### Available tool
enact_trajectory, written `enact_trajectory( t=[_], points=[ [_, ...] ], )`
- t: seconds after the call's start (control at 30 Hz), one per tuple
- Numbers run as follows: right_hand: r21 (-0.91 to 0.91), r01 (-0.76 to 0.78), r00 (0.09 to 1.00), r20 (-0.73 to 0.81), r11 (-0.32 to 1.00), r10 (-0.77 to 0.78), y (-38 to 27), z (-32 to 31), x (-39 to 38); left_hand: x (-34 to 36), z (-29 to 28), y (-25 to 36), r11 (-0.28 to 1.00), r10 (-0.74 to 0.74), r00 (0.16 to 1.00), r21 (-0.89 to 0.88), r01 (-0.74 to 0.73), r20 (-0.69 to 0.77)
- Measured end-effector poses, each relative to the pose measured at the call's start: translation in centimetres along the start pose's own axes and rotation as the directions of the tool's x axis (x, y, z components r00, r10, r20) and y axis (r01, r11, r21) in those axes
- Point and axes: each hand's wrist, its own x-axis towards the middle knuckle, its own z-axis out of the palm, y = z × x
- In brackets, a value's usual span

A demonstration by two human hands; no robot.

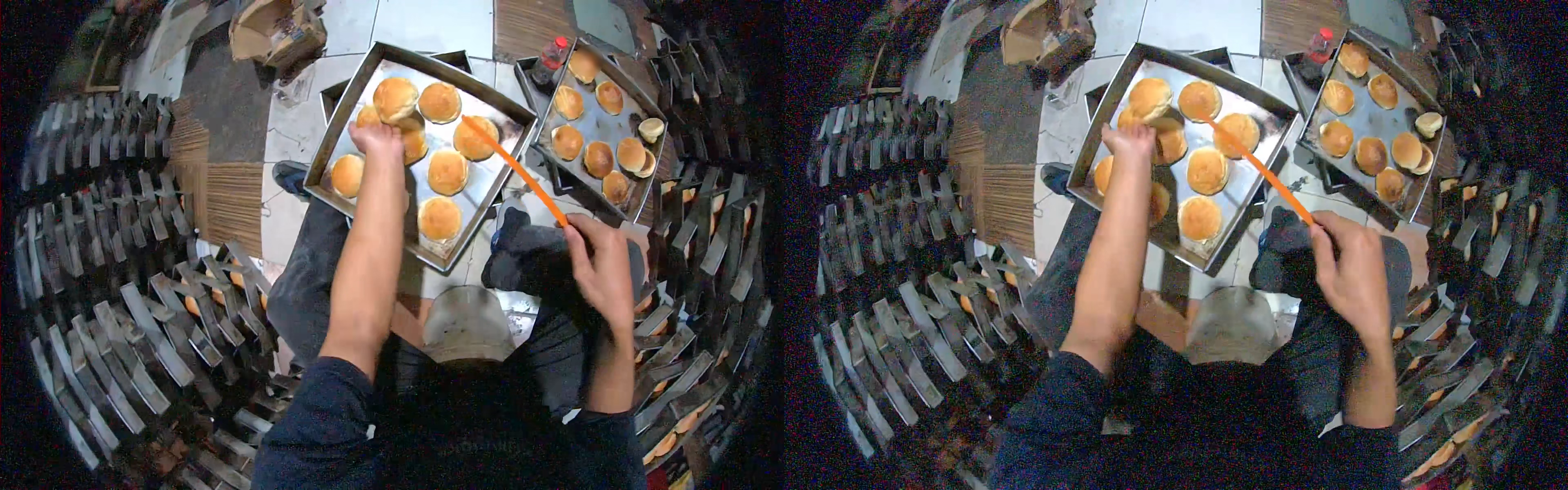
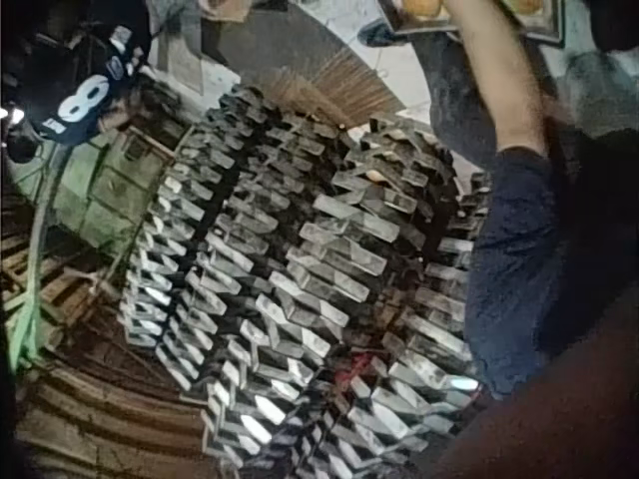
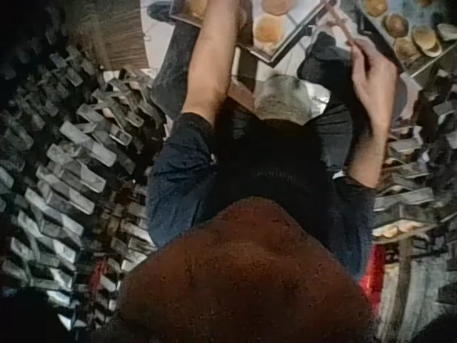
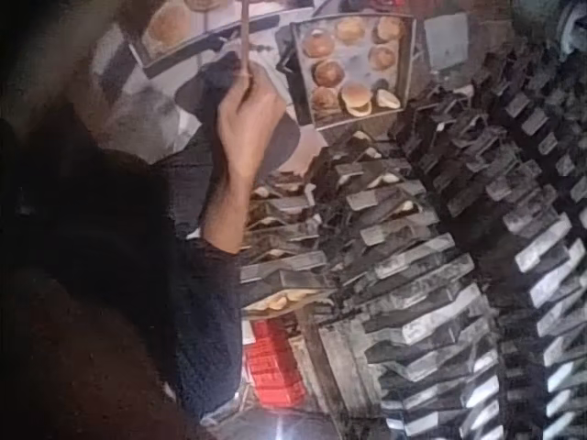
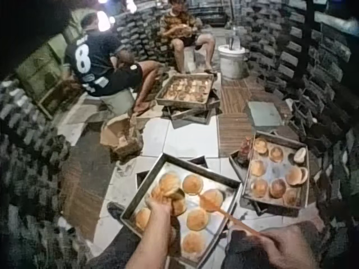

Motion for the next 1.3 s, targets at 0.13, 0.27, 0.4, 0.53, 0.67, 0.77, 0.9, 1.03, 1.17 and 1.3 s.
enact_trajectory(
  t=[0.13,0.27,0.4,0.53,0.67,0.77,0.9,1.03,1.17,1.3],
  points=[
    [0.423,-0.105,0.994,0.058,0.900,0.088,1.9,3.1,1.2,-4.9,-1.0,-0.4,0.974,0.071,0.991,0.205,-0.093,0.114],
    [0.599,-0.037,0.987,0.148,0.800,-0.065,0.6,6.6,2.2,-17.7,-3.1,1.1,0.827,-0.075,0.802,0.487,-0.282,0.592],
    [0.589,0.179,0.959,0.076,0.788,-0.275,-3.3,11.2,0.8,-24.6,-7.0,4.2,0.532,0.151,0.707,0.546,-0.647,0.691],
    [0.666,0.200,0.889,0.185,0.719,-0.419,-9.7,12.2,-3.7,-28.3,-10.5,9.2,0.563,0.320,0.690,0.456,-0.690,0.649],
    [0.699,0.254,0.891,0.099,0.669,-0.442,-10.4,14.8,-5.3,-29.7,-11.8,11.1,0.556,0.307,0.708,0.484,-0.676,0.636],
    [0.722,0.164,0.950,0.067,0.672,-0.304,-7.5,17.0,-2.8,-27.8,-14.4,12.6,0.478,0.460,0.648,0.446,-0.757,0.607],
    [0.682,-0.250,0.865,-0.162,0.688,0.474,0.7,23.7,0.3,-23.5,-18.4,12.9,0.522,0.346,0.797,0.604,-0.602,0.496],
    [0.667,-0.725,0.561,0.425,0.174,0.710,7.4,28.3,-1.0,-23.2,-18.4,14.0,0.589,0.292,0.825,0.588,-0.554,0.484],
    [0.768,-0.636,0.608,0.559,-0.076,0.563,10.1,33.7,-0.7,-21.1,-17.3,15.1,0.675,0.195,0.854,0.566,-0.474,0.482],
    [0.876,-0.481,0.695,0.355,0.037,0.625,9.2,34.1,-0.3,-20.7,-14.8,15.5,0.670,0.192,0.797,0.517,-0.533,0.573]
  ],
)
